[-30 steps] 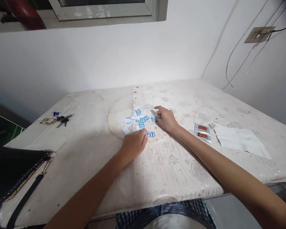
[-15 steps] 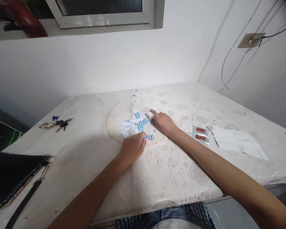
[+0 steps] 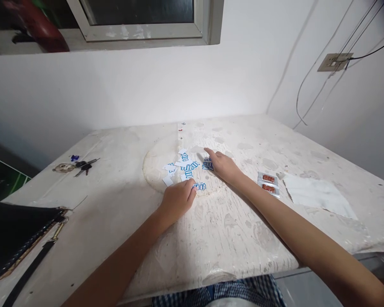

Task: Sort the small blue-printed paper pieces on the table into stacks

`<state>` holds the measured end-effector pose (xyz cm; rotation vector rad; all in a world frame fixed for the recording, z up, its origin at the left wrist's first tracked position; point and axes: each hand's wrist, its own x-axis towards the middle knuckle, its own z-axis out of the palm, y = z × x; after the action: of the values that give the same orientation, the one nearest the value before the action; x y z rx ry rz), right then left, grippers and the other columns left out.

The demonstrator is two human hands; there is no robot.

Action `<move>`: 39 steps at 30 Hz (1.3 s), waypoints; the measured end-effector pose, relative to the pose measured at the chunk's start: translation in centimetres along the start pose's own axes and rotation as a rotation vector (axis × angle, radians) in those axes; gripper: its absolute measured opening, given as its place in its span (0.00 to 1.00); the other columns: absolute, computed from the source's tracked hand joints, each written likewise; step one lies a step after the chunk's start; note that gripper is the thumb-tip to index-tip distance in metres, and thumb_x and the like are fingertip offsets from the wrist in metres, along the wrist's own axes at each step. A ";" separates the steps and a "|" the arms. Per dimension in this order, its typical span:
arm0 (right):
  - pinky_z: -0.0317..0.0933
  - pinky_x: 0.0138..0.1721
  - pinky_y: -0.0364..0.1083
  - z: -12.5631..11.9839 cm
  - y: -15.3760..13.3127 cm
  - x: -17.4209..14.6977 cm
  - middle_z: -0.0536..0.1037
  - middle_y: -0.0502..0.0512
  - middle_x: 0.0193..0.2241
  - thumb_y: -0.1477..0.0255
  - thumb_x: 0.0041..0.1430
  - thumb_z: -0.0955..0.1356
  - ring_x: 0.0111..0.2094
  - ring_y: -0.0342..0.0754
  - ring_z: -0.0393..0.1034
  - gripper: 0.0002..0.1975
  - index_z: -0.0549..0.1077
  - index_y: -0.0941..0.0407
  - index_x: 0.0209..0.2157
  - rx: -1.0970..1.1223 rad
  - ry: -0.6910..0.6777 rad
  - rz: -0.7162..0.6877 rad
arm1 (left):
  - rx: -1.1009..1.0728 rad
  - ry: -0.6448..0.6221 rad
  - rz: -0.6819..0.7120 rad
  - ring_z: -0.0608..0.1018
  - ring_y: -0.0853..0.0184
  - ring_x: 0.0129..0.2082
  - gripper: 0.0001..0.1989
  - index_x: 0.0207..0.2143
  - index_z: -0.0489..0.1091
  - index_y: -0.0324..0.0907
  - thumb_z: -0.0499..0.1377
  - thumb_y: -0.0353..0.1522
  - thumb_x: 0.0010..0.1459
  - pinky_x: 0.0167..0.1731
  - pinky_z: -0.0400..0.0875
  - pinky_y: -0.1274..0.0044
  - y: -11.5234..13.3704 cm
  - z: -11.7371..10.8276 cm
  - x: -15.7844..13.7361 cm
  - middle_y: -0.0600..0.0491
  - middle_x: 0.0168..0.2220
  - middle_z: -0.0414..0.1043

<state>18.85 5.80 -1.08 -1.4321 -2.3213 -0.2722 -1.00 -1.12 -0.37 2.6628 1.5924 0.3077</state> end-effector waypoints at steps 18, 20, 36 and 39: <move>0.51 0.22 0.41 -5.2 -4.4 -3.0 0.66 0.47 0.15 0.75 0.52 0.61 0.18 0.39 0.58 0.05 0.64 0.57 0.24 0.907 -0.400 0.099 | -0.059 -0.078 -0.023 0.70 0.69 0.25 0.10 0.40 0.60 0.44 0.46 0.33 0.56 0.21 0.52 0.78 0.1 -1.0 -0.3 0.56 0.29 0.70; 0.49 0.23 0.41 -4.6 -4.5 -3.1 0.66 0.47 0.16 0.74 0.52 0.62 0.19 0.38 0.57 0.06 0.63 0.57 0.22 0.777 -0.341 0.082 | -0.055 -0.089 -0.017 0.70 0.69 0.25 0.11 0.41 0.59 0.44 0.47 0.33 0.55 0.21 0.52 0.78 0.2 -1.1 -0.4 0.56 0.29 0.69; 0.48 0.27 0.41 -3.4 -5.3 -3.1 0.70 0.52 0.30 0.75 0.51 0.65 0.27 0.42 0.61 0.06 0.69 0.56 0.33 0.503 -0.199 0.041 | -0.023 -0.057 -0.007 0.70 0.68 0.26 0.13 0.36 0.61 0.43 0.40 0.35 0.61 0.23 0.54 0.77 0.3 -1.0 -0.2 0.55 0.28 0.69; 0.49 0.26 0.41 -2.7 -5.2 -3.1 0.69 0.50 0.24 0.75 0.51 0.65 0.24 0.41 0.59 0.03 0.68 0.57 0.25 0.542 -0.204 0.055 | -0.019 -0.046 -0.008 0.71 0.68 0.27 0.14 0.37 0.61 0.42 0.39 0.36 0.61 0.23 0.55 0.78 0.3 -0.8 -0.2 0.54 0.30 0.70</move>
<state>16.01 -0.06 0.23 -1.2809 -2.2561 0.5057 -0.91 -1.50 0.39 2.6286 1.5787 0.2576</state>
